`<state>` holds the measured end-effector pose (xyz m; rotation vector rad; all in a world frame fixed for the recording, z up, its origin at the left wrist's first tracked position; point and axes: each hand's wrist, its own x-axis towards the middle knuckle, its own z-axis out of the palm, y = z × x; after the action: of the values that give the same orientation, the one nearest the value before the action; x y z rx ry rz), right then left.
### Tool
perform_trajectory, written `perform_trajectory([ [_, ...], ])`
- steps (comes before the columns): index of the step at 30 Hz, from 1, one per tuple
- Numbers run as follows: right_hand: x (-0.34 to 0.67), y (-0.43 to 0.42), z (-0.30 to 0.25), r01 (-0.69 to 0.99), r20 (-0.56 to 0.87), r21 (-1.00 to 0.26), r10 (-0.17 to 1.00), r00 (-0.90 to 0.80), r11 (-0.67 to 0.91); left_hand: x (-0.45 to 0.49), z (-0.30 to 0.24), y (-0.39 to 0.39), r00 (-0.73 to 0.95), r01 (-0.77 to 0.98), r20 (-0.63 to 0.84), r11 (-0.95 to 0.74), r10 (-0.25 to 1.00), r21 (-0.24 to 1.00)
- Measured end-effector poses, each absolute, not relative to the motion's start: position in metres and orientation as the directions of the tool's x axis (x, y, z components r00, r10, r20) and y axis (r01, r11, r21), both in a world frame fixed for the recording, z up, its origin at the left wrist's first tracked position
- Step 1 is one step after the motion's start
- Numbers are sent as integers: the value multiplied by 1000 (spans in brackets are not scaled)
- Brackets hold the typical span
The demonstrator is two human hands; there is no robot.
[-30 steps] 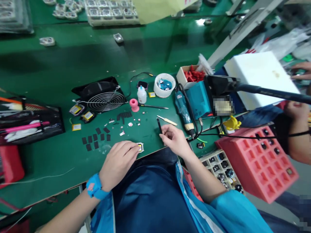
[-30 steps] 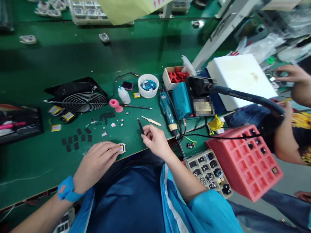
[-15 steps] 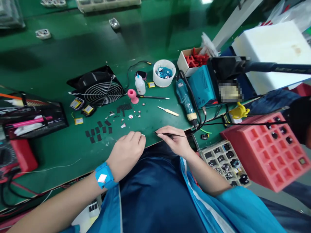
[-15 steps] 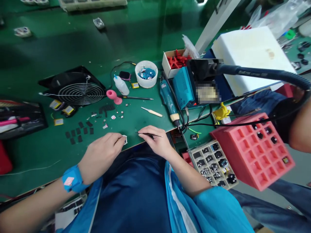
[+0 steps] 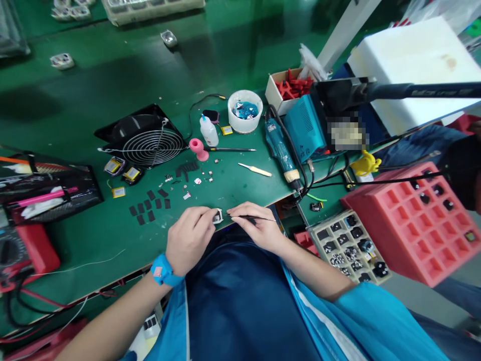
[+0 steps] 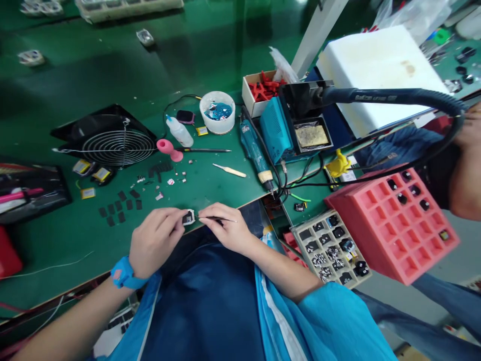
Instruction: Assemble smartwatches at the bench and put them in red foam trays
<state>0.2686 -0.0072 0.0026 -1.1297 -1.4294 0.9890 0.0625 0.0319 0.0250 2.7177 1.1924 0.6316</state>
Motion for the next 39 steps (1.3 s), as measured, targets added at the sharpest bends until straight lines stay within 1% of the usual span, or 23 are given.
perform_trajectory([
  [3,262,-8,1,113,244,-962,969,-36,247,62,23,27,393,712,295,-491,871,502],
  [5,256,-6,1,107,299,-947,952,-66,304,62,23,24,282,694,244,-373,928,615],
  [7,251,-5,-1,120,364,-918,924,-118,377,60,23,22,222,672,201,-299,954,678],
  [9,247,-4,-2,147,407,-890,898,-168,431,56,22,20,196,664,175,-262,965,700],
  [12,246,-3,-4,192,414,-870,883,-219,455,46,22,21,198,702,157,-252,968,666],
  [14,247,-3,-4,211,407,-865,883,-232,455,38,23,24,243,746,180,-302,953,593],
  [15,248,-4,-4,217,405,-864,884,-234,454,34,23,26,291,749,197,-351,936,561],
  [17,249,-3,-3,227,402,-863,885,-234,452,26,22,31,442,687,230,-492,867,535],
  [19,250,-3,-3,232,408,-858,883,-234,458,20,21,36,604,564,249,-627,757,537],
  [21,251,-2,-4,221,421,-855,877,-234,469,17,20,41,701,483,267,-716,661,504],
  [22,251,-2,-6,214,422,-856,875,-236,471,16,20,43,724,469,272,-742,633,479],
  [24,250,-2,-8,207,415,-860,875,-250,467,16,20,45,746,466,267,-765,610,444],
  [29,250,-1,-12,224,437,-838,857,-275,499,18,22,49,771,457,242,-776,589,434],
  [33,249,0,-10,202,428,-854,867,-254,480,20,22,49,795,466,228,-807,562,363],
  [36,248,1,-6,177,359,-903,913,-193,392,20,22,49,811,464,178,-798,557,385],
  [39,247,2,-2,134,208,-968,977,-50,213,20,21,47,818,452,151,-782,555,429],
])
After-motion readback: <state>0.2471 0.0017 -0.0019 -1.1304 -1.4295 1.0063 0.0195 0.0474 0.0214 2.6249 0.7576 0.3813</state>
